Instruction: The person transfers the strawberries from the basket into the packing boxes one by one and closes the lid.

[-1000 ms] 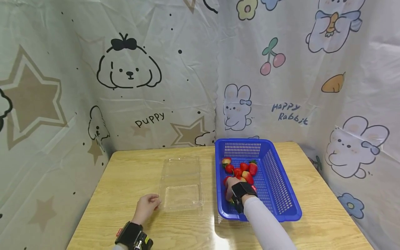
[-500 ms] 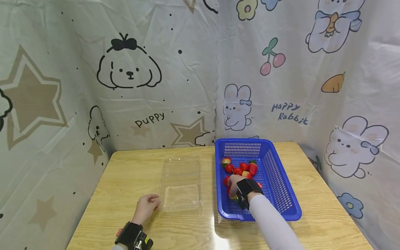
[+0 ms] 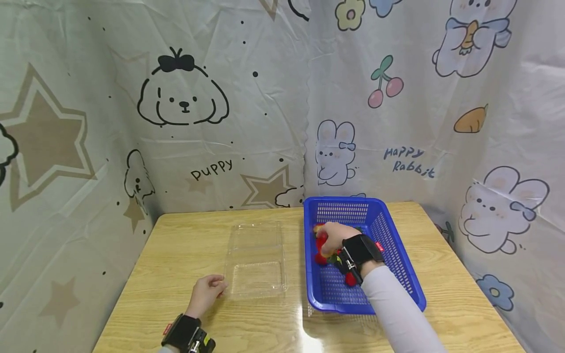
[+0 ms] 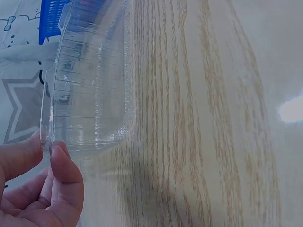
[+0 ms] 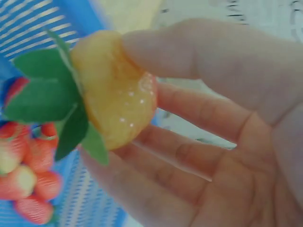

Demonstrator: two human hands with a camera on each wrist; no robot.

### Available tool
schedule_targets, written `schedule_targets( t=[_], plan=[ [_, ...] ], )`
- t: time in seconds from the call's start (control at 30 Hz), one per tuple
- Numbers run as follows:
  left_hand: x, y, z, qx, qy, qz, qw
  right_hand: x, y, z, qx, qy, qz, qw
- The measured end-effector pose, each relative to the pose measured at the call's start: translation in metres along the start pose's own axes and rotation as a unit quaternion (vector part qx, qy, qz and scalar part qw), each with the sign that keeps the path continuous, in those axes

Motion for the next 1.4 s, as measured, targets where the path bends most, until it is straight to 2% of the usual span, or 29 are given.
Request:
schedule_targets(
  t=[0.13,0.27,0.33,0.43,0.57,0.67,0.73,0.93,1.13,1.27,1.4],
  plan=[
    [-0.001,0.000,0.000,0.001,0.002,0.002,1.0000,0.015,-0.013,-0.001,-0.042,-0.054,-0.005,0.998],
    [-0.001,0.000,0.000,0.001,0.002,0.003,1.0000,0.033,-0.015,-0.007,-0.110,-0.115,0.000,0.987],
    [0.000,0.000,0.000,0.002,0.000,0.002,1.0000,0.042,-0.011,-0.012,-0.143,-0.140,-0.007,0.980],
    [0.001,-0.001,0.000,0.002,-0.002,0.002,1.0000,0.056,-0.004,-0.018,-0.176,-0.167,-0.052,0.969],
    [0.001,-0.001,0.000,0.005,0.005,0.003,1.0000,0.074,0.009,-0.029,-0.216,-0.210,-0.117,0.946],
    [0.001,-0.001,0.001,0.007,0.008,0.007,0.9999,0.085,0.022,-0.038,-0.250,-0.240,-0.120,0.930],
    [0.002,0.000,0.001,0.007,0.008,0.009,0.9999,0.091,0.030,-0.043,-0.264,-0.249,-0.115,0.925],
    [0.001,0.000,0.001,0.002,0.006,0.004,1.0000,0.107,0.058,-0.057,-0.257,-0.240,-0.111,0.930],
    [0.001,0.000,0.001,-0.001,0.001,0.004,1.0000,0.121,0.087,-0.071,-0.271,-0.244,-0.009,0.931],
    [0.001,-0.001,0.001,0.002,0.000,0.004,1.0000,0.129,0.105,-0.080,-0.253,-0.260,0.027,0.932],
    [0.000,-0.001,0.001,0.004,0.001,0.005,1.0000,0.133,0.120,-0.089,-0.222,-0.250,0.057,0.941]
  ],
)
Point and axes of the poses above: each hand's wrist, its own z-axis away from the middle knuckle, its own y-axis out of the palm, x = y × z, the point moved 2 cm from there along -z, towards the middle knuckle, and after that the axes turned 13 degrees about z, right-handed, at the moved point
